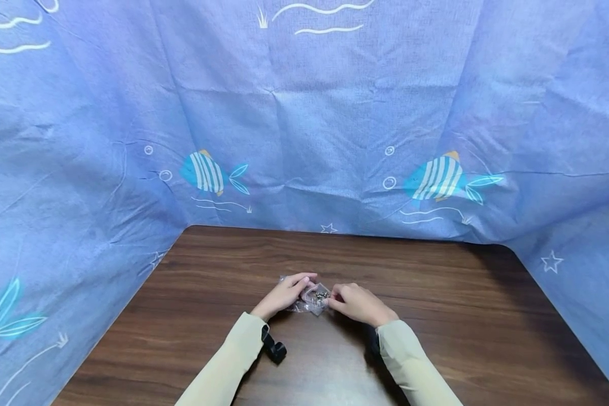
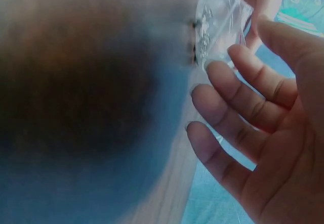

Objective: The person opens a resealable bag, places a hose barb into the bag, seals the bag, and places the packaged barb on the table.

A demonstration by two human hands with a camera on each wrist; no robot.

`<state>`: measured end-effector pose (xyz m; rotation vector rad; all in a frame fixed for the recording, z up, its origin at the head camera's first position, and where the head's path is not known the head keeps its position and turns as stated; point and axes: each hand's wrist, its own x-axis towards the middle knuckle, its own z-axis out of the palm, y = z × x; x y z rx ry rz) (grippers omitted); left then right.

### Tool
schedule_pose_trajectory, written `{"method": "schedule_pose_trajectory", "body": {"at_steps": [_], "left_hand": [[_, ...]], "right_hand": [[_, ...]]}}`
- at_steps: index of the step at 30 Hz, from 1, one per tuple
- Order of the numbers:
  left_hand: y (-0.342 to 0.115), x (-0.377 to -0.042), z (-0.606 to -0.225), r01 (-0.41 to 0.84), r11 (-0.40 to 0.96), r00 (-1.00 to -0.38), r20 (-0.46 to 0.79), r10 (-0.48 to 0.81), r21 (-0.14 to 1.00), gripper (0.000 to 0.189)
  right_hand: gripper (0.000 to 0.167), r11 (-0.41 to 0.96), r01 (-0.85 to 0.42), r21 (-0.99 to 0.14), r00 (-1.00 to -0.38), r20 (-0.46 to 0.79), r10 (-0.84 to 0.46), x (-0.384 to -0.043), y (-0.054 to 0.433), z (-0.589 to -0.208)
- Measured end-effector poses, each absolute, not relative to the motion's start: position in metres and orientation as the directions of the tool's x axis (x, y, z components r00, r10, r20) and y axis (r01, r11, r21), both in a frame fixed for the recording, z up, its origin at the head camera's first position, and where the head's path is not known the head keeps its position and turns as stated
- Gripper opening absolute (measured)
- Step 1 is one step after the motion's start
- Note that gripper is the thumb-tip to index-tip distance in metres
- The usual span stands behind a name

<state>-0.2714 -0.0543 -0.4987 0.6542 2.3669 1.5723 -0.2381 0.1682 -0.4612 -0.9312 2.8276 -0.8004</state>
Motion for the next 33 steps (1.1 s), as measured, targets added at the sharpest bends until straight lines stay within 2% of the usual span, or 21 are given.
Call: {"method": "schedule_pose_trajectory", "body": {"at_steps": [5,14,19,23,30,33], "left_hand": [[-0.051,-0.275,-0.495,0.255,0.333,-0.878,0.073,0.473,0.908,0.034],[-0.045,-0.278,-0.49,0.348,0.453,-0.854,0.078,0.514,0.821,0.026],[-0.041,-0.278,-0.489,0.37,0.516,-0.865,0.083,0.495,0.772,0.018],[-0.039,-0.278,-0.488,0.38,0.553,-0.878,0.101,0.468,0.741,0.012],[-0.036,-0.277,-0.486,0.394,0.594,-0.894,0.142,0.425,0.701,0.011],[-0.035,-0.277,-0.484,0.402,0.587,-0.901,0.189,0.392,0.702,0.012]], "right_hand": [[0.022,0.689,-0.515,-0.509,-0.83,0.095,-0.55,-0.229,0.162,-0.465],[0.036,0.72,-0.468,-0.513,-0.85,0.036,-0.526,-0.22,0.144,-0.471],[0.044,0.74,-0.433,-0.514,-0.876,0.045,-0.481,-0.219,0.139,-0.474],[0.042,0.748,-0.44,-0.497,-0.88,0.073,-0.469,-0.218,0.138,-0.474],[0.024,0.738,-0.503,-0.45,-0.856,0.142,-0.497,-0.218,0.14,-0.472],[0.022,0.747,-0.502,-0.436,-0.858,0.145,-0.492,-0.219,0.145,-0.47]]}}
